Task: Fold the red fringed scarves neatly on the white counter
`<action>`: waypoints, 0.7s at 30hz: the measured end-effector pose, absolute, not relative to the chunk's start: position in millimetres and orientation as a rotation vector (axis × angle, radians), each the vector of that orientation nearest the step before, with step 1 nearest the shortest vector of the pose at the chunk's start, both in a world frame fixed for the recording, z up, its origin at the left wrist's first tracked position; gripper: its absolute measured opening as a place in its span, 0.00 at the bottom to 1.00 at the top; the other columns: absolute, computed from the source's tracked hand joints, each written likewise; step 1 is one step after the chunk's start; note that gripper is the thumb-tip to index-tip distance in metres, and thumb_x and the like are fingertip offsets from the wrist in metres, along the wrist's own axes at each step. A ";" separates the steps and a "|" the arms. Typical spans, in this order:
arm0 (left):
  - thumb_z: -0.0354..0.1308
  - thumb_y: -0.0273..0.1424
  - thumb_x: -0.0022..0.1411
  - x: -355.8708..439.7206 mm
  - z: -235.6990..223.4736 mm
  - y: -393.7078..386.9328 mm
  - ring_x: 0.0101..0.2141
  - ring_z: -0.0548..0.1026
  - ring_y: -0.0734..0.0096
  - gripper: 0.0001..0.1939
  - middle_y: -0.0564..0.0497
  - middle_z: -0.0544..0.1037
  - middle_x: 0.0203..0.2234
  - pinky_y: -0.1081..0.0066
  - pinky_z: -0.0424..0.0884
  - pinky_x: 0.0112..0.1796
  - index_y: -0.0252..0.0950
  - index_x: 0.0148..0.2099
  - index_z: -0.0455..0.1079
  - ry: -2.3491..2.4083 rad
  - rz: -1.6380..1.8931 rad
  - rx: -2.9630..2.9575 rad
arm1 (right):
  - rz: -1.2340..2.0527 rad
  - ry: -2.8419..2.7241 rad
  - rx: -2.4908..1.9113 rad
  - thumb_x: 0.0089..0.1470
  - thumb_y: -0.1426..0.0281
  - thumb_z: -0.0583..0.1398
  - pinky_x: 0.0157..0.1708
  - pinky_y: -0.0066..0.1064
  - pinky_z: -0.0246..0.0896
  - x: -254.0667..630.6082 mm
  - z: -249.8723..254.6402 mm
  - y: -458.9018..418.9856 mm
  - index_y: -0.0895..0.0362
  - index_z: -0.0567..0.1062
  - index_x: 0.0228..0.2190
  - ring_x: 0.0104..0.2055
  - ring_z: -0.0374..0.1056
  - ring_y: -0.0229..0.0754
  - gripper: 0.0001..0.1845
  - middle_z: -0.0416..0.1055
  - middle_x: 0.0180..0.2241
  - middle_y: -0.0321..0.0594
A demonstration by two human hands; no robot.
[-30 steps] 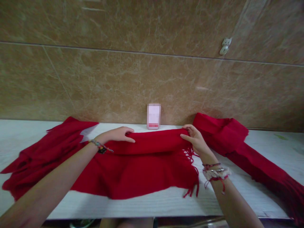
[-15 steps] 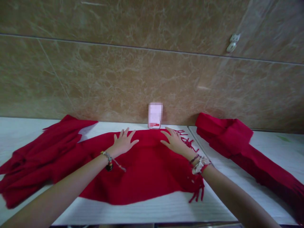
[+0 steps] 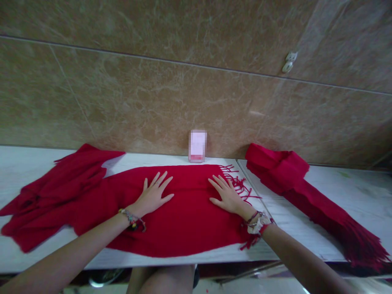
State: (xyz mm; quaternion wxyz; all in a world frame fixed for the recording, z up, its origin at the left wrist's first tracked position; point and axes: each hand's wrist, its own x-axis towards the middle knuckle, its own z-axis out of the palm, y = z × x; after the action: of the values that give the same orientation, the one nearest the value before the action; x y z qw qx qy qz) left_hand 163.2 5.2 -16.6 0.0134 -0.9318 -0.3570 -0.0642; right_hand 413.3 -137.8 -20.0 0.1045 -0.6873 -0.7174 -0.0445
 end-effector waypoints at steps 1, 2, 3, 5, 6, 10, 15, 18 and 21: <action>0.44 0.46 0.57 160.0 -18.1 0.8 0.58 0.41 0.49 0.32 0.43 0.43 0.60 0.39 0.43 0.49 0.39 0.61 0.47 -1.198 -0.179 -2.888 | -0.154 -2.163 -1.969 0.50 0.60 0.53 0.55 0.51 0.34 412.1 -18.3 -140.6 0.56 0.54 0.55 0.60 0.39 0.51 0.32 0.49 0.58 0.48; 0.44 0.47 0.56 156.9 -19.4 -3.6 0.58 0.38 0.47 0.34 0.43 0.40 0.61 0.37 0.43 0.48 0.39 0.61 0.45 -1.272 -0.168 -2.868 | -0.163 -2.223 -1.906 0.50 0.62 0.53 0.55 0.50 0.32 410.5 -16.8 -143.8 0.56 0.56 0.54 0.60 0.40 0.50 0.30 0.50 0.57 0.48; 0.45 0.48 0.55 154.0 -20.3 -7.9 0.58 0.36 0.45 0.36 0.43 0.37 0.61 0.35 0.42 0.46 0.39 0.62 0.43 -1.330 -0.158 -2.854 | -0.148 -2.282 -1.850 0.50 0.63 0.53 0.56 0.49 0.31 408.4 -15.7 -147.5 0.56 0.59 0.53 0.60 0.41 0.49 0.28 0.52 0.57 0.47; 0.46 0.50 0.53 148.7 -20.1 -15.1 0.57 0.33 0.42 0.39 0.44 0.32 0.61 0.33 0.43 0.45 0.41 0.62 0.40 -1.415 -0.116 -2.863 | -0.051 -2.349 -1.813 0.52 0.63 0.51 0.56 0.49 0.33 403.2 -14.8 -155.7 0.55 0.61 0.52 0.59 0.44 0.48 0.25 0.54 0.56 0.46; 0.46 0.51 0.52 146.4 -18.8 -17.5 0.57 0.33 0.41 0.40 0.44 0.31 0.61 0.33 0.44 0.44 0.42 0.62 0.39 -1.457 -0.075 -2.881 | 0.009 -2.348 -1.837 0.53 0.62 0.50 0.55 0.50 0.35 400.6 -14.7 -159.9 0.54 0.61 0.52 0.59 0.45 0.49 0.25 0.54 0.56 0.45; 0.45 0.57 0.47 143.6 -7.1 -14.5 0.56 0.35 0.33 0.44 0.42 0.34 0.60 0.29 0.45 0.40 0.45 0.62 0.39 -1.570 0.193 -2.954 | 0.195 -2.290 -2.007 0.52 0.53 0.48 0.51 0.60 0.35 394.6 -11.3 -168.3 0.50 0.53 0.56 0.60 0.37 0.59 0.31 0.45 0.59 0.45; 0.38 0.60 0.47 167.4 2.0 10.6 0.55 0.37 0.31 0.43 0.42 0.39 0.60 0.28 0.41 0.40 0.45 0.61 0.43 -1.650 0.326 -2.906 | 0.363 -2.252 -2.075 0.50 0.50 0.49 0.52 0.54 0.43 403.0 3.8 -137.4 0.52 0.56 0.55 0.59 0.43 0.58 0.34 0.49 0.58 0.48; 0.35 0.59 0.49 186.9 -3.2 25.5 0.55 0.40 0.30 0.42 0.39 0.40 0.60 0.30 0.44 0.41 0.42 0.62 0.43 -1.611 0.168 -2.895 | 0.144 -2.089 -2.169 0.53 0.52 0.47 0.52 0.52 0.44 413.9 4.7 -108.4 0.55 0.55 0.55 0.59 0.42 0.55 0.32 0.49 0.58 0.49; 0.35 0.58 0.51 197.2 -10.1 36.5 0.55 0.41 0.31 0.41 0.38 0.41 0.60 0.32 0.44 0.43 0.41 0.62 0.44 -1.539 0.060 -2.888 | 0.078 -2.013 -2.313 0.53 0.52 0.46 0.50 0.57 0.42 427.8 -5.3 -89.6 0.53 0.55 0.55 0.59 0.41 0.58 0.31 0.48 0.58 0.48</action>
State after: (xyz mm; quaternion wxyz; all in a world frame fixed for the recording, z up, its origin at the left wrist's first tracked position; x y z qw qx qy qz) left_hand 197.2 36.5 -10.1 -0.0659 -0.8805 -0.4691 0.0183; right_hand 427.8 -89.6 -5.3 0.0373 -0.7535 -0.6559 0.0253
